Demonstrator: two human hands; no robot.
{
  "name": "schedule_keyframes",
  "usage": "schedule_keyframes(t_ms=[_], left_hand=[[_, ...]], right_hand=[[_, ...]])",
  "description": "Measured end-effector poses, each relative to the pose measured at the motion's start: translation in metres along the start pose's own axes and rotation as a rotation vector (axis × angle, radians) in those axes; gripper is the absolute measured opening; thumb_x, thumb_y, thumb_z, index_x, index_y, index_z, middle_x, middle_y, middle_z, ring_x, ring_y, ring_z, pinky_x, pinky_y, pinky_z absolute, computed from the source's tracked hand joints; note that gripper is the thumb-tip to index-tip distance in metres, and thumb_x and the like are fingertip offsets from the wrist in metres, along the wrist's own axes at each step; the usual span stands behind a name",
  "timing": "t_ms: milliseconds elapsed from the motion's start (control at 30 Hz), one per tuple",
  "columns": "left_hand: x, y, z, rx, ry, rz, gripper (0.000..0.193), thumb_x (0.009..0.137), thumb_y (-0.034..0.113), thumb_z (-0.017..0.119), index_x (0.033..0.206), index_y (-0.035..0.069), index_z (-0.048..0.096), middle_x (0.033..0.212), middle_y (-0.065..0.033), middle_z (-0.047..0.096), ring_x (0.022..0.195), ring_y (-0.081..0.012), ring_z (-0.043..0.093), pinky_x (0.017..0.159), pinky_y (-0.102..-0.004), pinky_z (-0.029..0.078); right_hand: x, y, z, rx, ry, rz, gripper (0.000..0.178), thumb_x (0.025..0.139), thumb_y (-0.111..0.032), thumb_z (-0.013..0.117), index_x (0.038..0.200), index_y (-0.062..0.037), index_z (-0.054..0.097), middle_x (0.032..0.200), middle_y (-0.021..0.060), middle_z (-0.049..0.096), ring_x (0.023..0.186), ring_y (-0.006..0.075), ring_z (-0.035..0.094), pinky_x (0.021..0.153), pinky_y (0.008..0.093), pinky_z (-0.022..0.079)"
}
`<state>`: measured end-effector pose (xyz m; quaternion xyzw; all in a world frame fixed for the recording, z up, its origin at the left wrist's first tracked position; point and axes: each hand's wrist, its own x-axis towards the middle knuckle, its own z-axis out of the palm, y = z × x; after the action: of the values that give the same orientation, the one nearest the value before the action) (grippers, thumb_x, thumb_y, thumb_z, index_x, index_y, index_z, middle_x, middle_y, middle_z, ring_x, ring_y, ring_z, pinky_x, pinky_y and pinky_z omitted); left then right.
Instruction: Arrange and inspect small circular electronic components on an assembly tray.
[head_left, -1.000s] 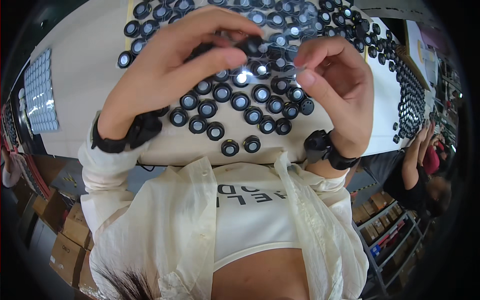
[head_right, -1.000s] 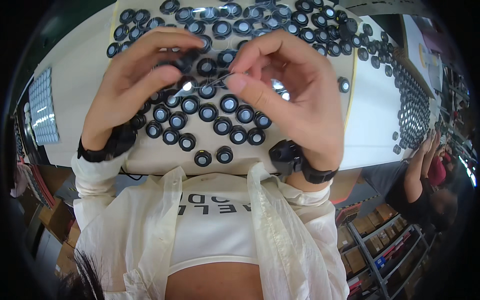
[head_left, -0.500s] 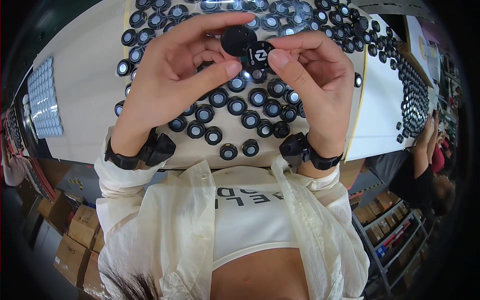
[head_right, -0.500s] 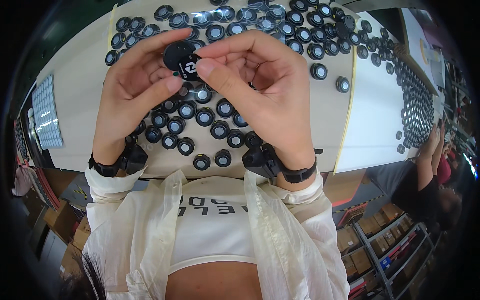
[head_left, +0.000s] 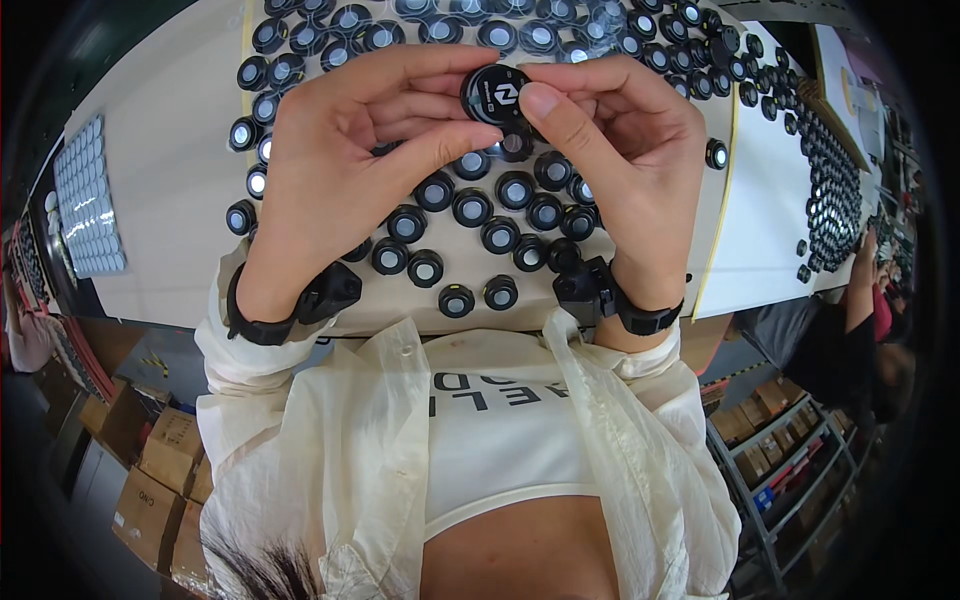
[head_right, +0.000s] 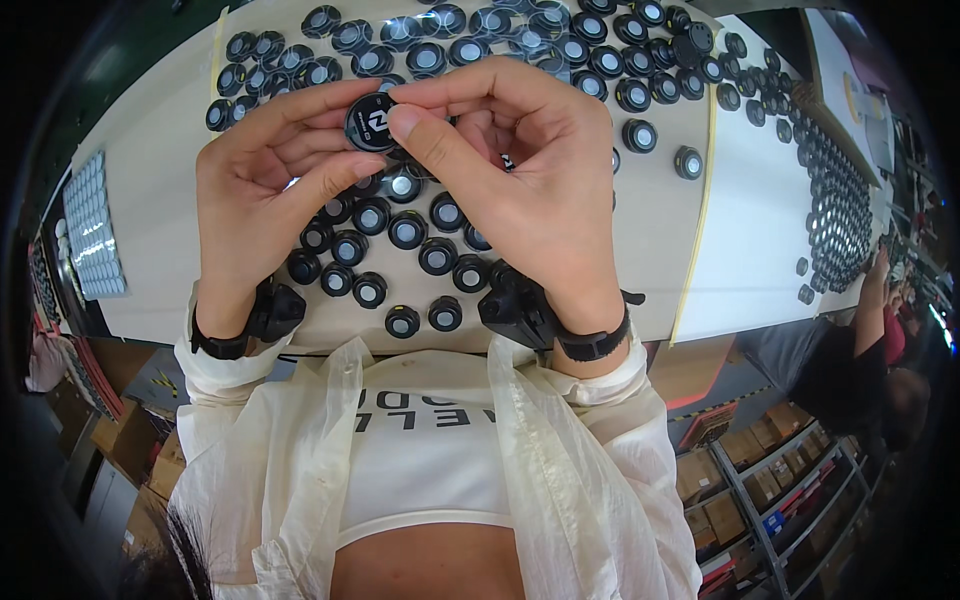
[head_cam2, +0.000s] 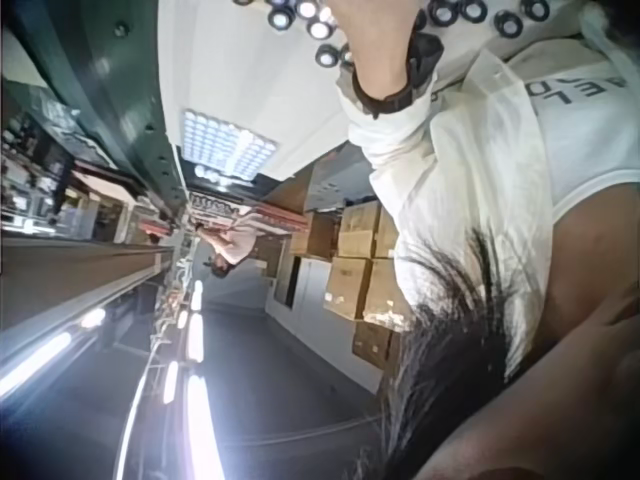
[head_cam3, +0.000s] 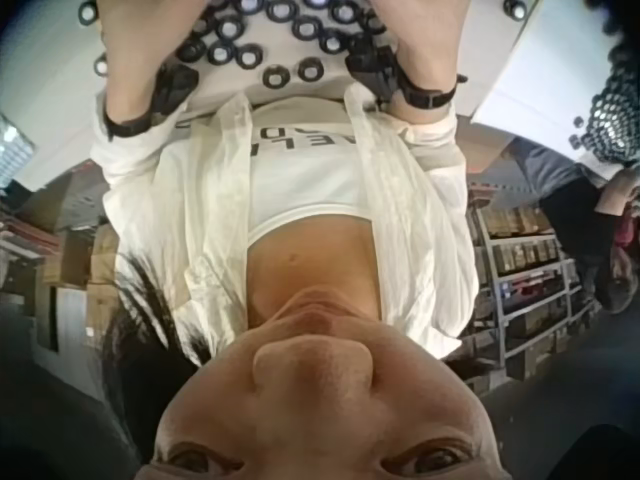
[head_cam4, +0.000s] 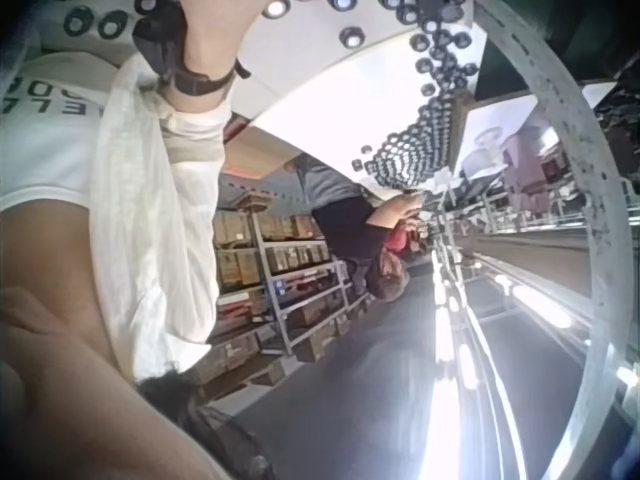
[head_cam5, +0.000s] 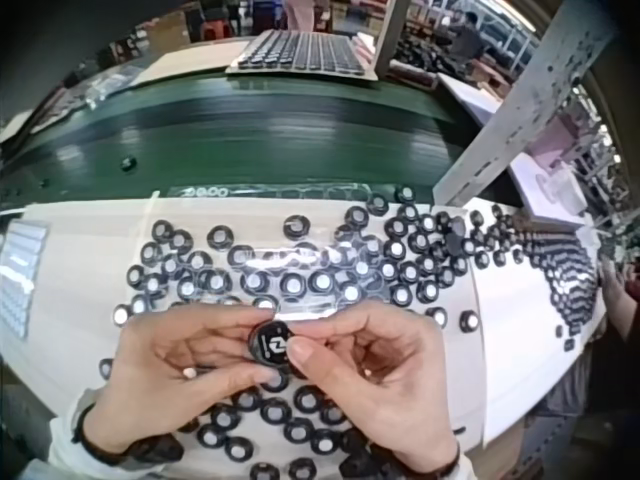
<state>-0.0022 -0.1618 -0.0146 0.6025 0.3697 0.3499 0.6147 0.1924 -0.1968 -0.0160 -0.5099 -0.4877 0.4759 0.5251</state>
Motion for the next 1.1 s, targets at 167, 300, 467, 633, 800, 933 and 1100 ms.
schedule_keyframes(t_ms=[167, 300, 467, 633, 800, 933, 1100], left_hand=[[-0.001, 0.001, 0.001, 0.033, 0.023, 0.01, 0.041, 0.083, -0.011, 0.071, 0.123, -0.01, 0.06, 0.118, -0.0173, 0.067, 0.097, -0.0201, 0.071, 0.088, -0.0289, 0.058], [-0.002, 0.0, 0.004, 0.062, 0.057, 0.044, 0.04, 0.082, -0.01, 0.072, 0.121, -0.01, 0.062, 0.115, -0.0163, 0.069, 0.093, -0.0197, 0.072, 0.085, -0.0278, 0.059], [-0.002, -0.002, 0.006, 0.227, 0.1, 0.074, 0.04, 0.082, -0.007, 0.073, 0.121, -0.005, 0.066, 0.107, -0.0129, 0.072, 0.089, -0.0174, 0.073, 0.079, -0.0258, 0.059], [-0.002, -0.006, 0.005, 0.362, 0.114, 0.099, 0.039, 0.083, -0.005, 0.073, 0.122, -0.002, 0.067, 0.105, -0.0121, 0.072, 0.089, -0.0161, 0.072, 0.08, -0.0256, 0.059], [0.004, -0.002, -0.003, 0.511, 0.132, 0.139, 0.036, 0.086, -0.002, 0.071, 0.122, -0.003, 0.066, 0.104, -0.0099, 0.073, 0.091, -0.0158, 0.072, 0.08, -0.0261, 0.058], [0.034, 0.016, -0.024, 0.548, 0.036, 0.001, 0.039, 0.087, -0.002, 0.069, 0.125, 0.002, 0.065, 0.123, -0.0138, 0.067, 0.102, -0.0188, 0.069, 0.086, -0.0286, 0.056], [0.103, 0.038, -0.076, 1.004, 0.024, 0.217, 0.032, 0.082, 0.012, 0.071, 0.108, -0.007, 0.069, 0.092, -0.0224, 0.072, 0.081, -0.026, 0.072, 0.077, -0.034, 0.057]], right_hand=[[0.0, 0.0, 0.0, -0.003, 0.0, 0.014, 0.012, 0.086, -0.003, 0.075, 0.097, 0.0008, 0.074, 0.07, -0.0068, 0.061, 0.056, -0.0028, 0.037, 0.05, 0.016, 0.026], [-0.001, 0.002, 0.003, -0.016, 0.016, 0.005, 0.009, 0.085, -0.003, 0.075, 0.094, 0.0007, 0.074, 0.066, -0.0073, 0.058, 0.055, -0.0025, 0.037, 0.05, 0.0161, 0.027], [-0.003, 0.002, 0.005, -0.131, 0.044, -0.054, 0.009, 0.084, -0.003, 0.076, 0.092, -0.0007, 0.075, 0.063, -0.0053, 0.057, 0.055, -0.0016, 0.04, 0.048, 0.0164, 0.029], [-0.004, -0.002, 0.011, -0.291, 0.079, -0.092, 0.009, 0.083, -0.003, 0.075, 0.092, -0.0005, 0.074, 0.062, -0.0007, 0.058, 0.052, 0.0041, 0.047, 0.047, 0.0195, 0.034], [-0.002, 0.002, 0.009, -0.571, -0.083, -0.301, 0.027, 0.09, -0.004, 0.068, 0.116, -0.0014, 0.071, 0.097, 0.0086, 0.071, 0.074, 0.0135, 0.063, 0.064, 0.0229, 0.051], [0.002, 0.008, 0.002, -0.4, -0.18, -0.226, 0.038, 0.093, -0.003, 0.062, 0.131, -0.004, 0.063, 0.115, 0.0111, 0.067, 0.087, 0.0141, 0.063, 0.072, 0.0256, 0.052], [0.002, 0.007, -0.011, -0.319, -0.13, -0.121, 0.044, 0.091, -0.003, 0.06, 0.136, -0.0046, 0.055, 0.114, 0.0124, 0.067, 0.086, 0.0204, 0.065, 0.075, 0.0301, 0.053]])
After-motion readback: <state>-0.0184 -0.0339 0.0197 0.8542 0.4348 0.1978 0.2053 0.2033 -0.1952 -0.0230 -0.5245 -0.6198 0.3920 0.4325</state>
